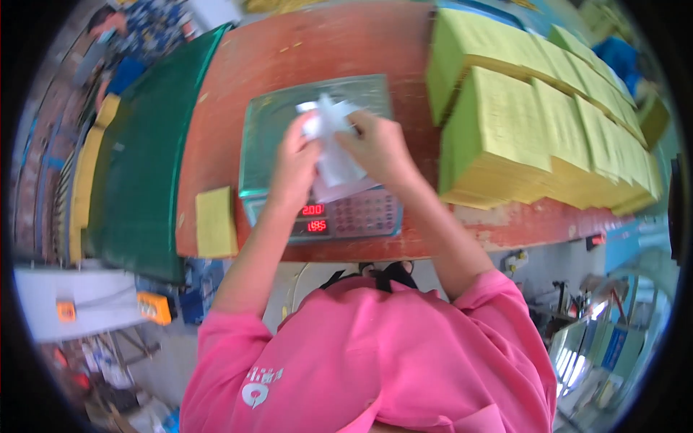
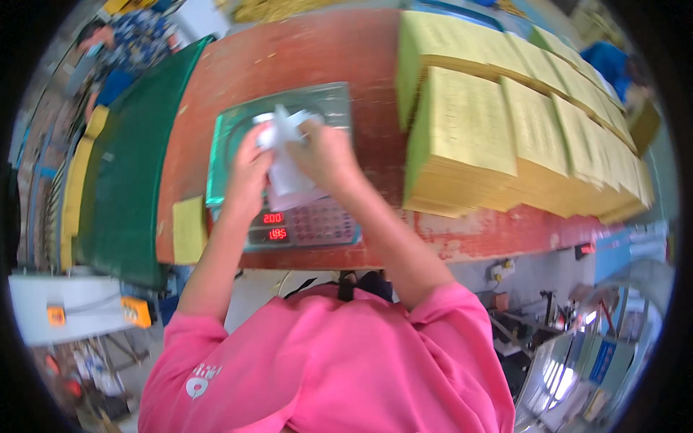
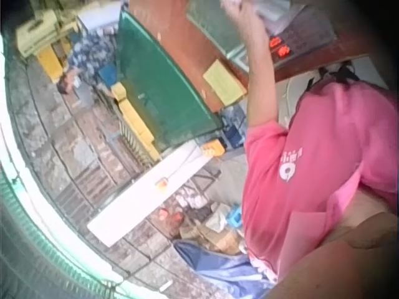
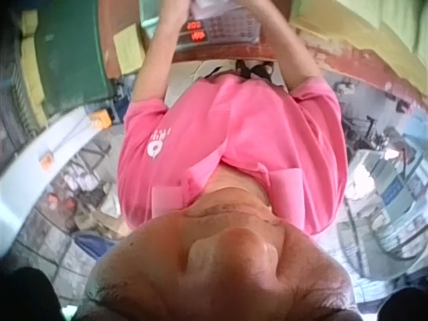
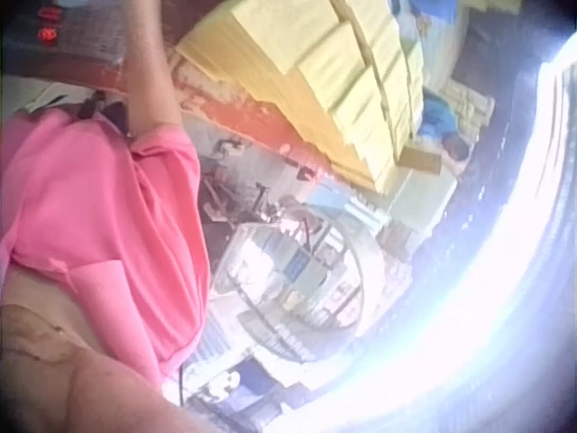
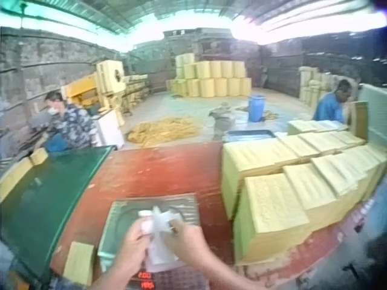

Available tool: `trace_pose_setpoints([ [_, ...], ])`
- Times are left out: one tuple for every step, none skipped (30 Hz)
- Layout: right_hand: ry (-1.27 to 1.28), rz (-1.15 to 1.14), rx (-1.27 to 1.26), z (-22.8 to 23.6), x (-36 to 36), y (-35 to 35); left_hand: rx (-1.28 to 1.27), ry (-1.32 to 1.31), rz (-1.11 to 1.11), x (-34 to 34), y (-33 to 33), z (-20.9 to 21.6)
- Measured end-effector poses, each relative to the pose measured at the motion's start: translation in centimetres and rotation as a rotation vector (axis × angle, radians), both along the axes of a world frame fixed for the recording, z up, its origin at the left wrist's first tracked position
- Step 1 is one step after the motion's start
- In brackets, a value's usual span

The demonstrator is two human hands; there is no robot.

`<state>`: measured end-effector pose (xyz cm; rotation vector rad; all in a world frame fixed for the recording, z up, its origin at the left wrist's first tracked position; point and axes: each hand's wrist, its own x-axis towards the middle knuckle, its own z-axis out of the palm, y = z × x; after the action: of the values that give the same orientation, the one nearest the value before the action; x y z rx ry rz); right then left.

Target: Measure, stack, and bind stacks of processed yellow paper blocks in a factory line.

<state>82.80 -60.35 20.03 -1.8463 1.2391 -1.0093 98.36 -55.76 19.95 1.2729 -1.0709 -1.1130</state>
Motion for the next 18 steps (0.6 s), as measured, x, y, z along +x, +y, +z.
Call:
trace_pose_setpoints([
  [0.019, -0.019, -0.055, -0.2, -0.4, -0.3, -0.06, 0.026, 0.029, -0.6, 0.3, 0.7],
  [-0.093, -0.084, -0.171, -0.9, -0.3, -0.3, -0.113, -0.059, 0.069, -0.7, 1.0, 1.9],
  [-0.199, -0.112, -0.174, 0.1, -0.4, 0.5, -0.171, -0.145, 0.126, -0.1, 2.3, 3.8],
  [-0.267, -0.151, -0.219, 0.8, -1.4, 1.0, -0.246, -0.292, 0.128, 0.4, 3.3, 5.3],
  [-0.336, -0.179, -0.26, 1.4, -2.4, 1.7, -0.367, -0.368, 0.121, 0.4, 4.2, 6.9],
  [-0.331, -0.199, -0.267, 2.3, -3.4, 2.7, -0.387, -0.22, 0.144, 0.4, 5.8, 9.0],
  [-0.319, -0.212, -0.289, 3.5, -4.8, 4.1, -0.407, -0.059, 0.133, 1.2, 7.1, 11.0],
  [-0.316, -0.211, -0.308, 4.1, -5.9, 5.5, -0.427, 0.092, 0.124, 3.0, 8.9, 11.9],
  [-0.321, -0.221, -0.321, 3.5, -7.2, 6.6, -0.417, 0.191, 0.006, 5.6, 10.2, 12.3],
  [-0.298, -0.265, -0.315, 2.2, -8.3, 7.6, -0.352, 0.177, 0.014, 7.2, 10.4, 11.6],
  [-0.314, -0.286, -0.258, 0.8, -9.1, 8.6, -0.286, 0.156, 0.031, 8.2, 10.2, 10.3],
  [-0.258, -0.357, -0.212, -1.1, -10.2, 9.7, -0.228, 0.168, -0.292, 8.1, 8.1, 9.5],
  [-0.17, -0.394, -0.204, -3.2, -11.6, 10.9, -0.163, 0.162, -0.601, 7.5, 5.9, 9.6],
  [-0.036, -0.452, -0.167, -5.5, -13.3, 12.1, -0.086, -0.048, -0.454, 5.2, 4.5, 9.1],
  [-0.013, -0.484, -0.105, -7.3, -14.9, 13.3, -0.018, -0.258, -0.3, 1.9, 3.5, 9.0],
  [0.001, -0.506, -0.041, -9.1, -16.2, 14.2, -0.034, -0.188, -0.341, -0.4, 2.9, 9.6],
  [-0.027, -0.525, -0.033, -10.3, -17.7, 15.0, -0.044, -0.114, -0.388, -2.4, 2.3, 10.2],
  [0.0, -0.534, -0.011, -10.7, -19.2, 15.5, -0.067, -0.08, -0.484, -3.8, 1.3, 10.8],
])
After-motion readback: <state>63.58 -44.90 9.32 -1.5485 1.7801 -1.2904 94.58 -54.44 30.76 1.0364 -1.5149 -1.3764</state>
